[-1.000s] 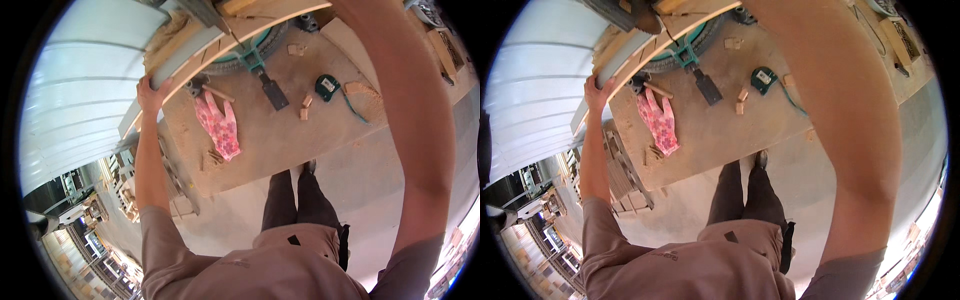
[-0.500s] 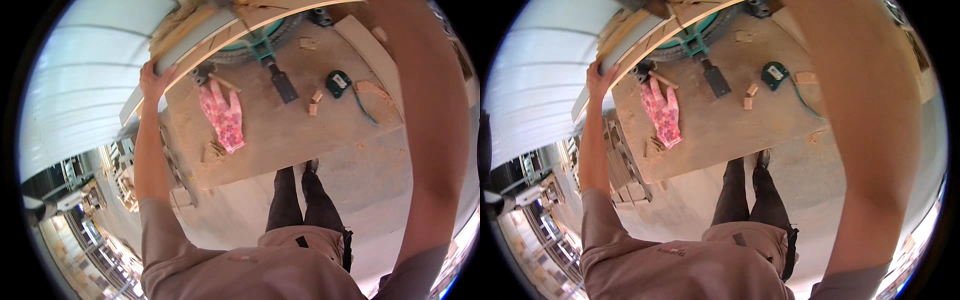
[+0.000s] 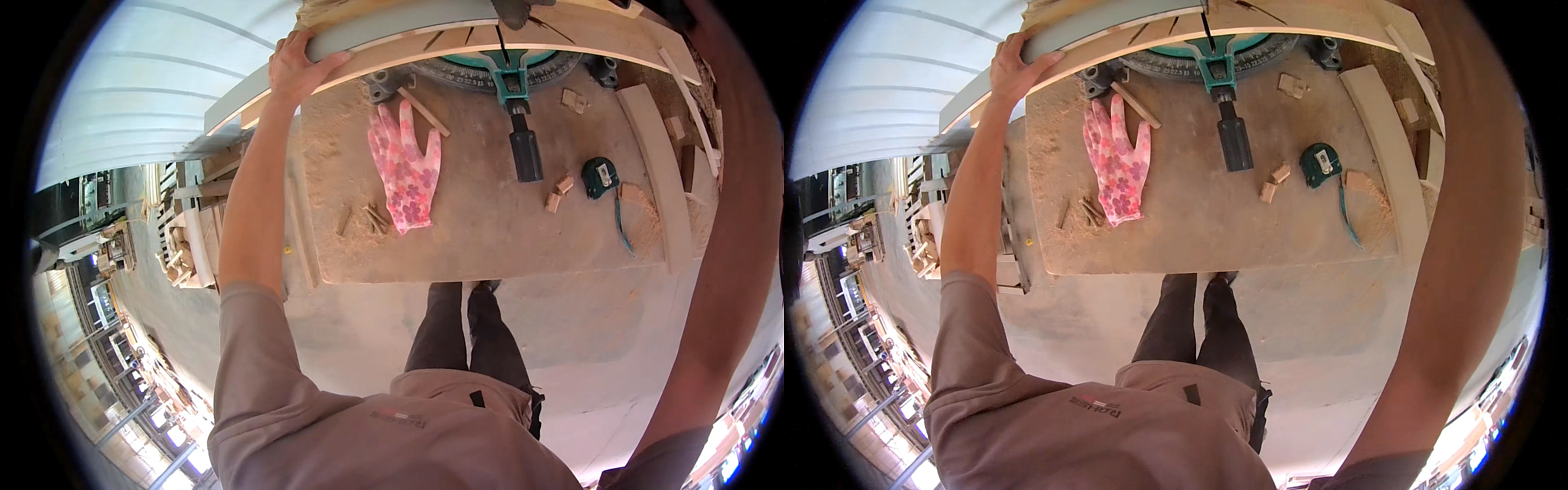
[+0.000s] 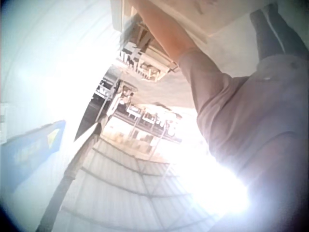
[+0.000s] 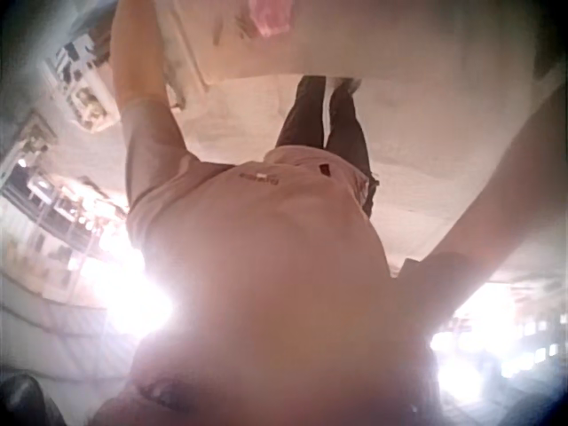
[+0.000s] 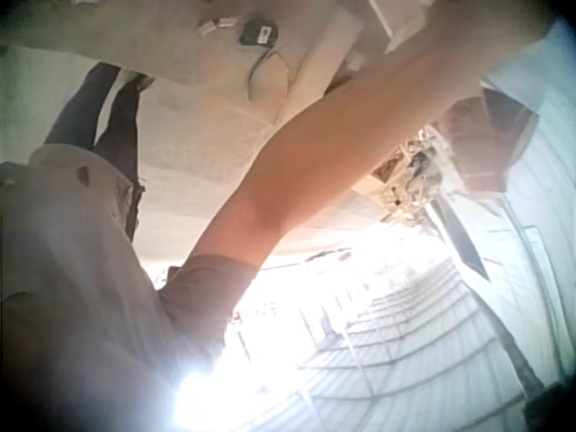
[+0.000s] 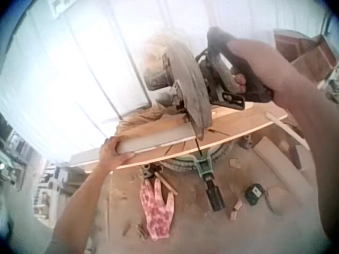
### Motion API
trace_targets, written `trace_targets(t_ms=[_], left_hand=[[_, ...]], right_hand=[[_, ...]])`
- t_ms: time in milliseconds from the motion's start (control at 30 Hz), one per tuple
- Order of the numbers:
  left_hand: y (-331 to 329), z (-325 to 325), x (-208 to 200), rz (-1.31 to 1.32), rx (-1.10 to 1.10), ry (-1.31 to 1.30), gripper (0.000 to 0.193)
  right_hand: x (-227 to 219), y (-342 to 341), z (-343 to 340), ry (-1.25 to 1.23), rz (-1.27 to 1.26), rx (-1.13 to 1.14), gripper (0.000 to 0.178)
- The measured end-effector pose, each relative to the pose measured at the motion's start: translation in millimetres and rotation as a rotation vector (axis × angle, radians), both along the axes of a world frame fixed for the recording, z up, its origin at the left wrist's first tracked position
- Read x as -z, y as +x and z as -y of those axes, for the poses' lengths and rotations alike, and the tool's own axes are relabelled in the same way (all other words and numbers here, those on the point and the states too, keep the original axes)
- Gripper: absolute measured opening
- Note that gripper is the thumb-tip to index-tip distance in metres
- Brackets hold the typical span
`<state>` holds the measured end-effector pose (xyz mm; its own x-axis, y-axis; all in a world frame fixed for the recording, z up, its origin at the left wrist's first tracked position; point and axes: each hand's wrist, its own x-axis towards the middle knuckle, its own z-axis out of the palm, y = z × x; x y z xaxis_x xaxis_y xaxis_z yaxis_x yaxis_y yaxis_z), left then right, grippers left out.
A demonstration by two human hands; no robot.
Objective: The person assembles a wooden chair frame by fitting curved legs into a seat structure. They then measure and cut a white rectangular strip using a tape measure and a miter saw, and finally fit the cut piece into the chair frame.
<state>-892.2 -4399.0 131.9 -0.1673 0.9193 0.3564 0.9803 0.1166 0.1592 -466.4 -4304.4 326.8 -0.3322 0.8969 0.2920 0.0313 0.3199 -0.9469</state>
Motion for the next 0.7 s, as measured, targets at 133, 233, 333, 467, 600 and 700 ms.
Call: trace_targets(t_ms=[133,233,333,467,600,700], left_hand=[[-0.5,-0.7,-1.5,0.002,-0.049,-0.025,0.076],[9.4,0.6,-5.8,-0.037,0.001,0.147,0.079],[33.7,5.4,-29.8,-0.15,0.229,0.192,0.077],[71.8,-34.3,-22.5,-0.207,0.449,0.169,0.057],[77.0,-41.3,-20.3,-0.064,0.415,0.122,0.048],[78.1,-40.0,-20.0,-0.044,0.395,0.114,0.048]], right_hand=[[-0.4,-2.6,4.3,-0.007,0.048,0.101,0.026],[-11.0,-7.7,2.8,-0.193,0.088,0.192,0.023],[-6.3,16.8,-36.9,-0.134,0.237,-0.052,0.027],[-20.0,9.8,-33.2,-0.235,0.197,-0.045,0.023],[-44.2,-1.4,-66.3,-0.399,0.298,-0.101,0.014],[-50.8,-16.4,-67.5,-0.443,0.314,0.022,0.021]])
